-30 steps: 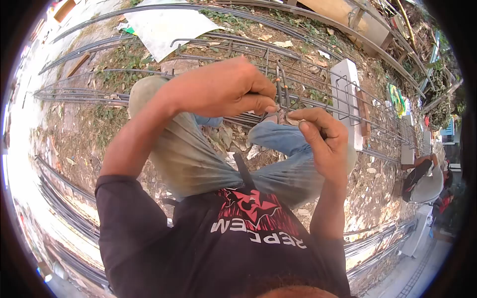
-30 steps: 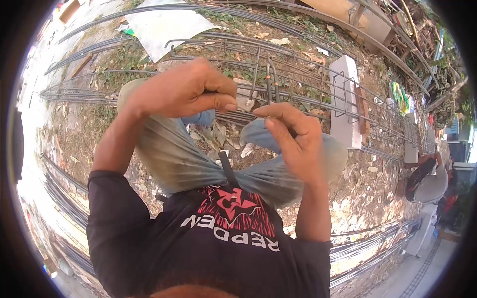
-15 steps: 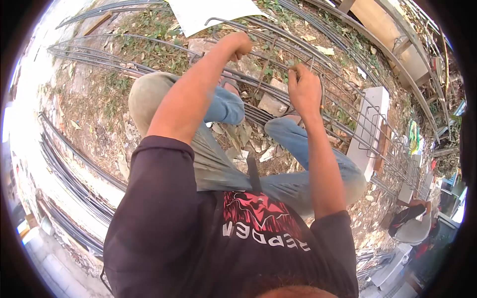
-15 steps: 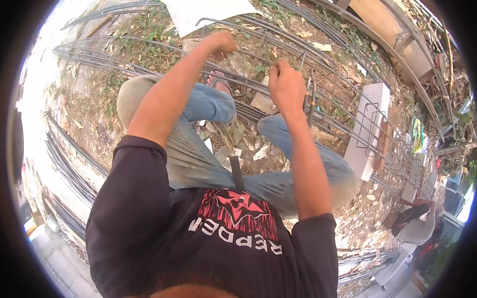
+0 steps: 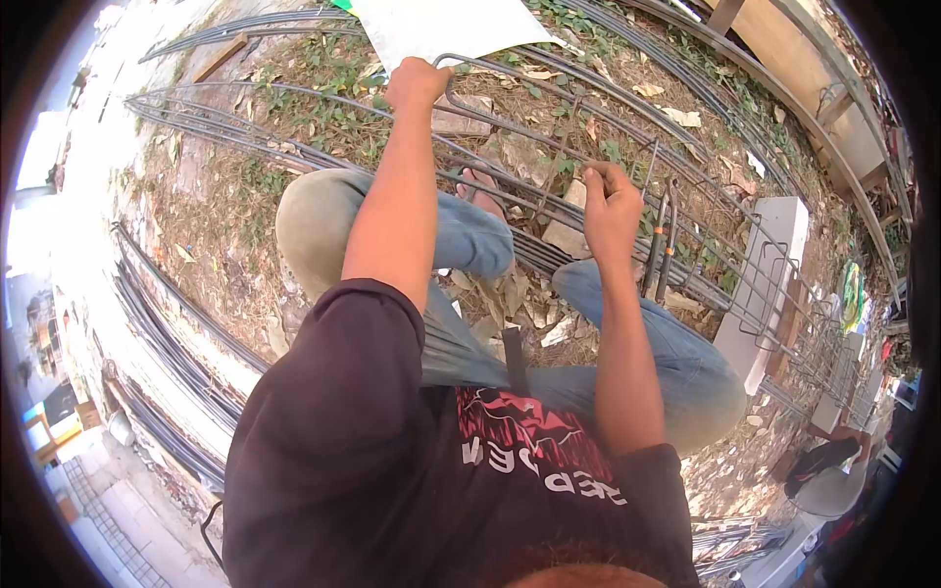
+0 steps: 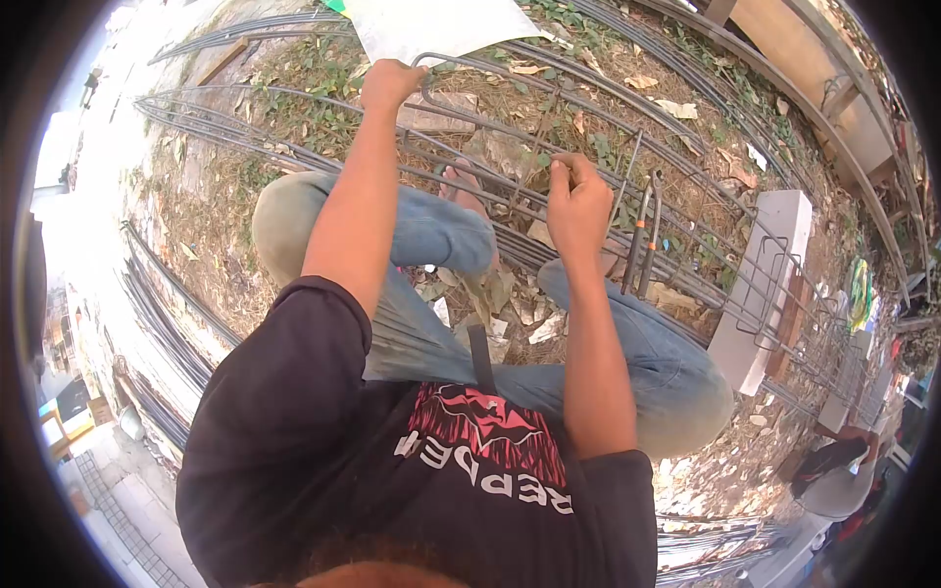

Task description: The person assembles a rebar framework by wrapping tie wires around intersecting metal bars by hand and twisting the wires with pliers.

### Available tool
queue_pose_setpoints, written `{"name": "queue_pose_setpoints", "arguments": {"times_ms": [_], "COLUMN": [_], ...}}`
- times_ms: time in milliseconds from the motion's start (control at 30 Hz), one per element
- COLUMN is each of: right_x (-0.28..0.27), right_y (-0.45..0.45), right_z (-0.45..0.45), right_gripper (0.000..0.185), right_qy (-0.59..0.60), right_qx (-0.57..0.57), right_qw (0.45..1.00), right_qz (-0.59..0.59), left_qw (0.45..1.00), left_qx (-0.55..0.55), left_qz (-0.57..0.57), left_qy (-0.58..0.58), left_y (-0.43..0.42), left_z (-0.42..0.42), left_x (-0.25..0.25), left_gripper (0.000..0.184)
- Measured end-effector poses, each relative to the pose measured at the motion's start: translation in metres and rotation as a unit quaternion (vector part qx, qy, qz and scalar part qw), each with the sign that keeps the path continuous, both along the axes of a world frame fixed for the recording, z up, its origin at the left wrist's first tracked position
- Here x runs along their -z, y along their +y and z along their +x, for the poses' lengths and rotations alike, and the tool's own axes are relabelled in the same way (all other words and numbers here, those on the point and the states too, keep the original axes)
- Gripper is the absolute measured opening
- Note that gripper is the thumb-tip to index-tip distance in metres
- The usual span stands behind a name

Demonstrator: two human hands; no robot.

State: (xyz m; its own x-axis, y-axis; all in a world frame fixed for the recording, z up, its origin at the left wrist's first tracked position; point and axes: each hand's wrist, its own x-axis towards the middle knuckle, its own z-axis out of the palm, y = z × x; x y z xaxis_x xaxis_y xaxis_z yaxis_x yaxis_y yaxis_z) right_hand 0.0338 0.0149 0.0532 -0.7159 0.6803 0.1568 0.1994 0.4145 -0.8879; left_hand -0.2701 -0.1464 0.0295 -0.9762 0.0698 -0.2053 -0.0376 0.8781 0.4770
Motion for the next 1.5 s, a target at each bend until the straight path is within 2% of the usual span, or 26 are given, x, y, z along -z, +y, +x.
{"name": "queue_pose_setpoints", "arguments": {"times_ms": [33,133,233,267,367,467,567,600,633,700,800,900,1000,1100,1133,1167,1200,1233,1300,1367,1467,1500], "right_x": [0.003,0.003,-0.008,-0.007,0.003,0.006,-0.015,-0.013,-0.010,-0.002,0.015,0.020,0.027,0.015,0.007,-0.001,-0.013,-0.025,-0.053,-0.061,-0.056,-0.056], "right_y": [-0.003,-0.008,-0.014,-0.014,-0.007,0.004,0.000,-0.003,-0.007,-0.018,-0.031,-0.033,-0.032,-0.024,-0.017,-0.008,0.002,0.012,0.027,0.036,0.046,0.047], "right_z": [0.001,0.002,0.007,0.010,0.017,0.018,0.019,0.018,0.016,0.012,-0.001,-0.012,-0.008,0.002,0.007,0.006,0.004,0.002,0.004,0.010,0.017,0.018], "right_gripper": [0.020,0.020,0.019,0.020,0.019,0.019,0.020,0.021,0.022,0.022,0.021,0.021,0.020,0.019,0.019,0.018,0.018,0.017,0.017,0.016,0.014,0.014], "right_qy": [-0.008,-0.041,-0.055,-0.039,-0.021,-0.019,-0.082,-0.098,-0.116,-0.152,-0.191,-0.258,-0.192,-0.098,-0.057,0.034,0.126,0.218,0.292,0.336,0.353,0.356], "right_qx": [-0.004,-0.024,-0.031,-0.031,-0.007,0.013,0.026,0.015,0.004,-0.012,-0.028,-0.007,0.010,0.036,0.048,0.067,0.087,0.106,0.110,0.129,0.170,0.179], "right_qw": [1.000,0.999,0.998,0.999,1.000,0.999,0.993,0.989,0.984,0.971,0.951,0.939,0.954,0.981,0.988,0.997,0.982,0.942,0.901,0.865,0.841,0.839], "right_qz": [-0.008,-0.017,-0.014,-0.012,0.015,0.047,0.080,0.107,0.134,0.185,0.243,0.226,0.229,0.166,0.136,0.012,-0.112,-0.232,-0.303,-0.350,-0.374,-0.371], "left_qw": [1.000,0.992,0.993,0.989,0.996,0.967,0.907,0.940,0.950,0.913,0.849,0.830,0.865,0.877,0.896,0.901,0.905,0.906,0.885,0.827,0.771,0.756], "left_qx": [0.009,-0.017,-0.083,-0.065,-0.088,-0.086,0.059,0.142,0.221,0.389,0.522,0.549,0.495,0.475,0.442,0.433,0.424,0.417,0.426,0.414,0.501,0.515], "left_qz": [-0.015,0.086,0.011,0.019,-0.033,-0.107,0.016,0.078,0.138,0.098,-0.058,-0.080,-0.069,-0.053,-0.039,-0.016,0.008,0.032,0.163,0.279,0.191,0.203], "left_qy": [-0.016,-0.092,-0.078,-0.135,0.002,0.213,0.417,0.299,0.174,0.078,0.057,0.055,-0.038,-0.044,-0.015,0.010,0.034,0.060,-0.091,-0.258,-0.343,-0.349], "left_y": [-0.008,-0.013,-0.004,-0.004,0.012,0.022,0.043,0.054,0.066,0.091,0.107,0.111,0.118,0.115,0.115,0.115,0.115,0.117,0.124,0.114,0.106,0.104], "left_z": [-0.006,-0.004,0.001,0.006,0.013,0.029,0.056,0.070,0.083,0.090,0.082,0.067,0.061,0.065,0.066,0.066,0.066,0.063,0.071,0.118,0.170,0.178], "left_x": [0.015,0.045,0.041,0.028,0.033,0.023,-0.014,-0.035,-0.047,-0.027,0.016,0.033,0.038,0.020,0.017,0.015,0.003,-0.005,-0.036,-0.094,-0.130,-0.129], "left_gripper": [0.053,0.056,0.061,0.063,0.062,0.057,0.048,0.043,0.040,0.038,0.041,0.045,0.055,0.051,0.047,0.047,0.048,0.048,0.051,0.054,0.047,0.045]}}
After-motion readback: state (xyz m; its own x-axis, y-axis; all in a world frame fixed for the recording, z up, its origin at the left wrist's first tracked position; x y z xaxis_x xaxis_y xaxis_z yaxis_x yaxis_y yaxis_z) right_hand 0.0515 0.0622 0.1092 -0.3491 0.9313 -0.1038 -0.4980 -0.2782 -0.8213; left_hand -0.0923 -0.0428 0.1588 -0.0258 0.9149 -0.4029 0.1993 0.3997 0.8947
